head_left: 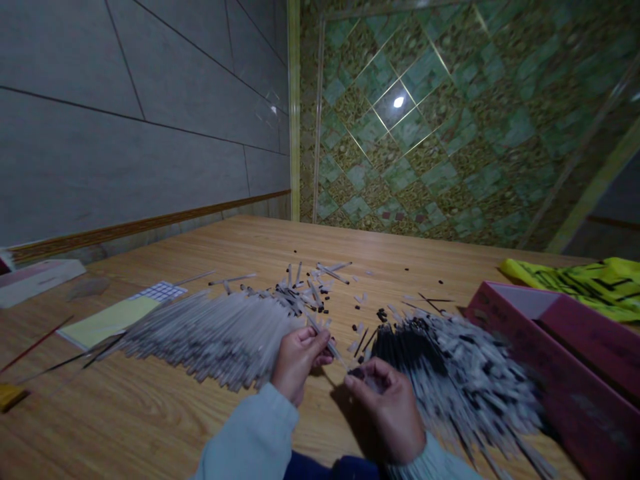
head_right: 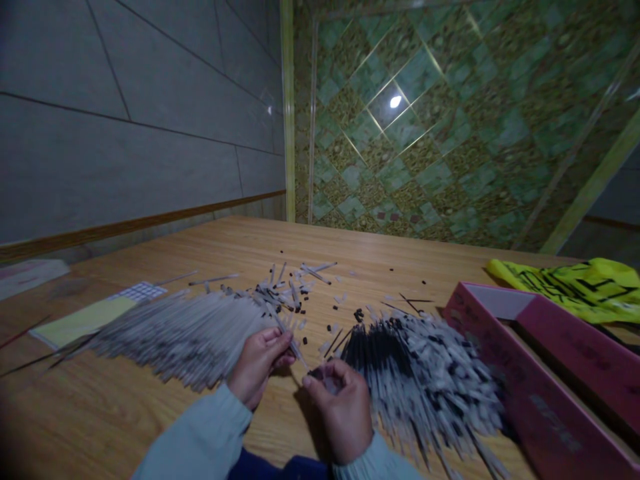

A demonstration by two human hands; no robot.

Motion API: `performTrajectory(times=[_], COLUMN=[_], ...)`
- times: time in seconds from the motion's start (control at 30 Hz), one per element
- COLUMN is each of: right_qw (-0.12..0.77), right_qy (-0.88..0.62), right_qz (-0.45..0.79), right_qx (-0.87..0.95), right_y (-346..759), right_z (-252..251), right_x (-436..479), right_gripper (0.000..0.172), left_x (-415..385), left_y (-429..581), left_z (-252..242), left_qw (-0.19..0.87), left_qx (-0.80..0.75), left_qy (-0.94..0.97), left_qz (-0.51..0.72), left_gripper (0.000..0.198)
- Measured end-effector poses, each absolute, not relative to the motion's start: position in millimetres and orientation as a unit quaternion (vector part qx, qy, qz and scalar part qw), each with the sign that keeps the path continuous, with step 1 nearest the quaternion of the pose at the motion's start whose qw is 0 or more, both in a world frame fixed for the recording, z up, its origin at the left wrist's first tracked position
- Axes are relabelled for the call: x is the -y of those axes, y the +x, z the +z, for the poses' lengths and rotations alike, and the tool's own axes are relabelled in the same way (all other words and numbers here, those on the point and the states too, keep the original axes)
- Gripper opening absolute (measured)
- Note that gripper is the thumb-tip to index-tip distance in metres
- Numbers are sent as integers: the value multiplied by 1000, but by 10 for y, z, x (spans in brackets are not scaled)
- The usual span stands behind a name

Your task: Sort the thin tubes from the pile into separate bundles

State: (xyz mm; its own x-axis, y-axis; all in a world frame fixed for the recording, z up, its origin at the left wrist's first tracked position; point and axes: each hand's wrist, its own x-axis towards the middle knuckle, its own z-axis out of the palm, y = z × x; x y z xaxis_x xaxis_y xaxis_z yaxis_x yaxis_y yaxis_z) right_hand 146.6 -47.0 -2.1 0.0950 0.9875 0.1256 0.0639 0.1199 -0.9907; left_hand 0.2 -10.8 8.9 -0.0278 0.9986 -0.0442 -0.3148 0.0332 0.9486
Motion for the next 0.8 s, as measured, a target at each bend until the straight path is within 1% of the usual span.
performTrajectory(times=[0.03,0.1,0.2,0.27,0.33,0.4,0.53,0.63,0.73,0.8], right_qw=[542,555,565,575,575,549,498,450,400,370], right_qy=[-505,-471,-367,-300,-272,-294,-378,-394,-367,-337], right_qz=[436,512,649,698,716,719,650,623,666,706], right_qx=[510,456,352,305,288,308,432,503,511,502], right_y=[1465,1463,1480,1504,1520,1516,1473,1449,1433,1424], right_z=[-21,-36,-53,-42,-25,-22,-68,-104,-135,-174], right_x=[469,464,448,438,431,428,431,446,471,479], right_gripper=[24,25,27,26,26,30,32,28,19,14], left_x=[103,100,105,108,111,116,140,138,90,42], left_y=[-12,-30,-29,-22,-16,-9,40,69,-53,-274], left_z=[92,100,109,114,121,130,128,109,148,249], left_qw=[572,569,568,568,566,567,570,558,520,461], left_qx=[-430,-425,-420,-418,-419,-423,-428,-435,-456,-487], left_qy=[391,388,388,390,394,400,420,428,423,417], left_qz=[579,587,592,592,590,583,562,562,586,613], left_gripper=[25,25,25,25,25,27,31,34,37,42])
